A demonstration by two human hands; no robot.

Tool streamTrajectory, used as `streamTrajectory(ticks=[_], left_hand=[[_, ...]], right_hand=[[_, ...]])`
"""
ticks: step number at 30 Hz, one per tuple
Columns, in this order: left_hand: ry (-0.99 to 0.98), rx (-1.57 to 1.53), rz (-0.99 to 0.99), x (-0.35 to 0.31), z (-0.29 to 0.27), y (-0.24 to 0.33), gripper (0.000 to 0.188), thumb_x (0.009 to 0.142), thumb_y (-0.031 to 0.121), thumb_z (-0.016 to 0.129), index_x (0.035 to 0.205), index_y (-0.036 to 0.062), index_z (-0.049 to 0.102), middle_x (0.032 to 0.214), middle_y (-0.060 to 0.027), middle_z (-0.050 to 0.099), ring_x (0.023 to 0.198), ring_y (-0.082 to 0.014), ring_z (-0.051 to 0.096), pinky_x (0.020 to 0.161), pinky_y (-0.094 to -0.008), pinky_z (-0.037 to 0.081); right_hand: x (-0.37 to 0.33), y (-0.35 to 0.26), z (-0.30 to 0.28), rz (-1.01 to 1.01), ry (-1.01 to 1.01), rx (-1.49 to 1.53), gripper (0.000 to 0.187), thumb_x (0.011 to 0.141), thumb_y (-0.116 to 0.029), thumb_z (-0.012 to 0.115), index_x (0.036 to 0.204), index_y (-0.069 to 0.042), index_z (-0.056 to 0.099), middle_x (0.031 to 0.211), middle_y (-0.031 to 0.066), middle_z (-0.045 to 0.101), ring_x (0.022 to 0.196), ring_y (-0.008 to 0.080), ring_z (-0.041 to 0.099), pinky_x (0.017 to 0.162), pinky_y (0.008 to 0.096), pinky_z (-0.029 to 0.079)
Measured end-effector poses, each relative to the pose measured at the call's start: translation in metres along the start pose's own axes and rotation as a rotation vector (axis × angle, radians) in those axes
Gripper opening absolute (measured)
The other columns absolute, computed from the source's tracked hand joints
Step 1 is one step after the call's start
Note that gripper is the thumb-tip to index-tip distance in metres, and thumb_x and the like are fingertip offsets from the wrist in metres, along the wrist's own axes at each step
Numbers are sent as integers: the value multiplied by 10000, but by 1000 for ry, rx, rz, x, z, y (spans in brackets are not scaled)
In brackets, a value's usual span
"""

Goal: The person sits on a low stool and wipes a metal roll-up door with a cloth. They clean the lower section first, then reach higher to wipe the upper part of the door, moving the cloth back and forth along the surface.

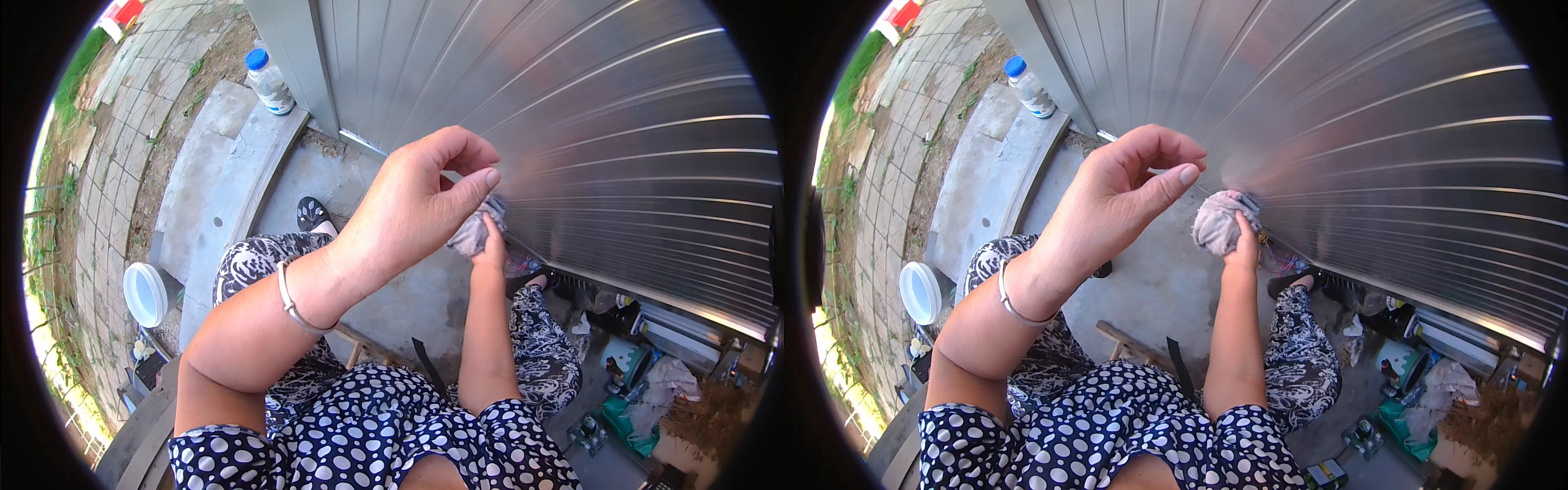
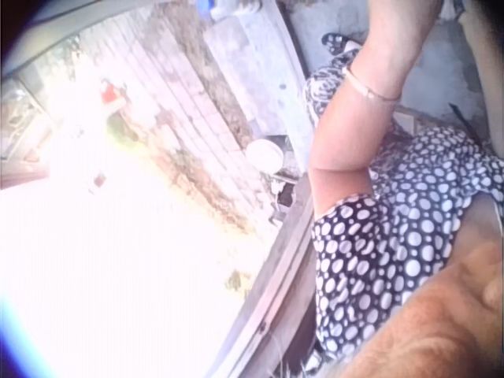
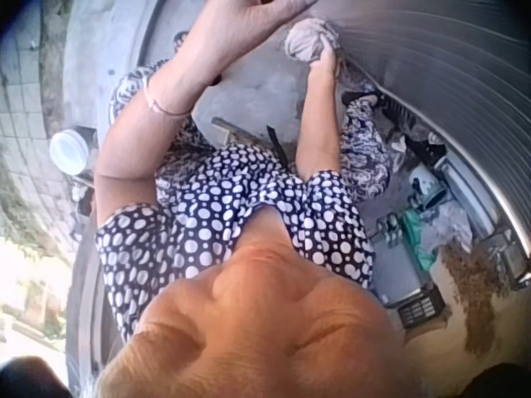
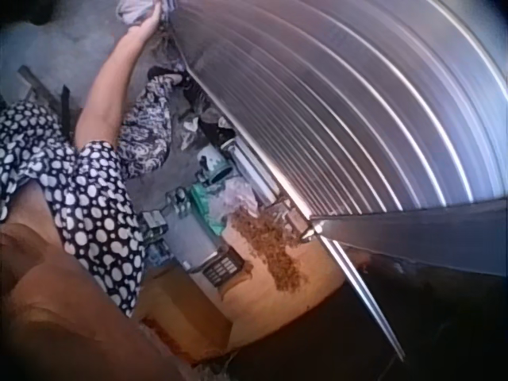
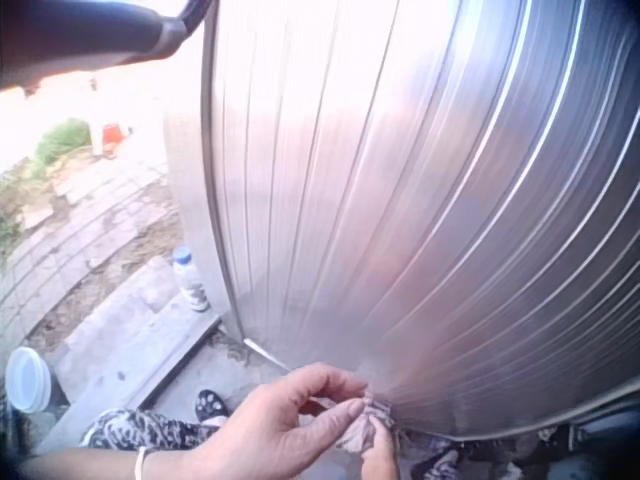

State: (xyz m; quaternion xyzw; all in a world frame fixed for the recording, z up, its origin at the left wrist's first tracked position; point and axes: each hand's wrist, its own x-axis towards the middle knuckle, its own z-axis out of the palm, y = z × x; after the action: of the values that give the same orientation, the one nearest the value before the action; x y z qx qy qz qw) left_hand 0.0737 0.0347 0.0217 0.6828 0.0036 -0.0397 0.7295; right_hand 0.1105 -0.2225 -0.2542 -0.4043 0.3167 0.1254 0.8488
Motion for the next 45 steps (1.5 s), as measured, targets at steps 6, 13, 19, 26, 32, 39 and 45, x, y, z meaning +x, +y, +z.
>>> streamTrajectory(ticks=[6, 13, 19, 26, 32, 39, 45], left_hand=[[23, 15, 71, 6, 10, 0, 222, 938, 182, 618, 1082, 13, 620, 969, -9, 638, 906, -67, 571, 810, -214, 475], [68, 41, 80, 16, 15, -3, 234, 934, 226, 622, 1076, 40, 632, 956, -5, 643, 917, -70, 570, 820, -237, 472], [67, 45, 66, 18, 17, -9, 243, 930, 243, 625, 1075, 48, 633, 955, -6, 645, 909, -80, 568, 824, -250, 467], [34, 59, 68, 9, 17, -6, 256, 936, 242, 617, 1084, 33, 619, 972, -8, 638, 910, -80, 561, 820, -236, 459], [-6, 40, 59, 3, 14, -1, 270, 943, 238, 613, 1106, 24, 605, 1019, -26, 639, 979, -84, 577, 858, -232, 465], [-17, 12, 30, 6, 12, 3, 261, 945, 219, 611, 1106, 15, 600, 1031, -25, 641, 985, -75, 582, 859, -216, 469], [-20, 27, 34, 10, 14, 3, 243, 943, 204, 614, 1090, 11, 606, 1003, -10, 638, 950, -63, 573, 827, -207, 465]], right_hand=[[-118, -100, 17, -622, -38, -263, 398, 847, -69, 670, 1216, 37, 563, 1186, 131, 612, 1083, 233, 598, 964, 369, 468], [-248, -253, 108, -1490, 6, -459, 387, 862, -18, 619, 1221, 99, 530, 1183, 213, 603, 1046, 296, 633, 893, 422, 545], [-232, -303, 130, -1869, 628, -764, 511, 776, -249, 791, 1128, 25, 542, 1045, 148, 629, 919, 218, 613, 798, 337, 504], [-155, -174, 105, -1712, 400, -1123, 521, 689, -81, 797, 1106, -23, 489, 1020, 144, 536, 995, 328, 569, 883, 435, 447], [-77, -92, 46, -1233, 475, -1089, 477, 697, -71, 787, 1074, -32, 497, 1017, 145, 580, 955, 285, 569, 882, 395, 437], [32, -13, -36, -499, 524, -507, 698, 676, -87, 814, 1274, 39, 477, 1230, 159, 577, 1116, 272, 560, 942, 375, 443], [3, -17, -34, -370, 357, -690, 490, 734, -171, 781, 1155, 6, 605, 1107, 122, 640, 995, 207, 604, 874, 332, 469]])
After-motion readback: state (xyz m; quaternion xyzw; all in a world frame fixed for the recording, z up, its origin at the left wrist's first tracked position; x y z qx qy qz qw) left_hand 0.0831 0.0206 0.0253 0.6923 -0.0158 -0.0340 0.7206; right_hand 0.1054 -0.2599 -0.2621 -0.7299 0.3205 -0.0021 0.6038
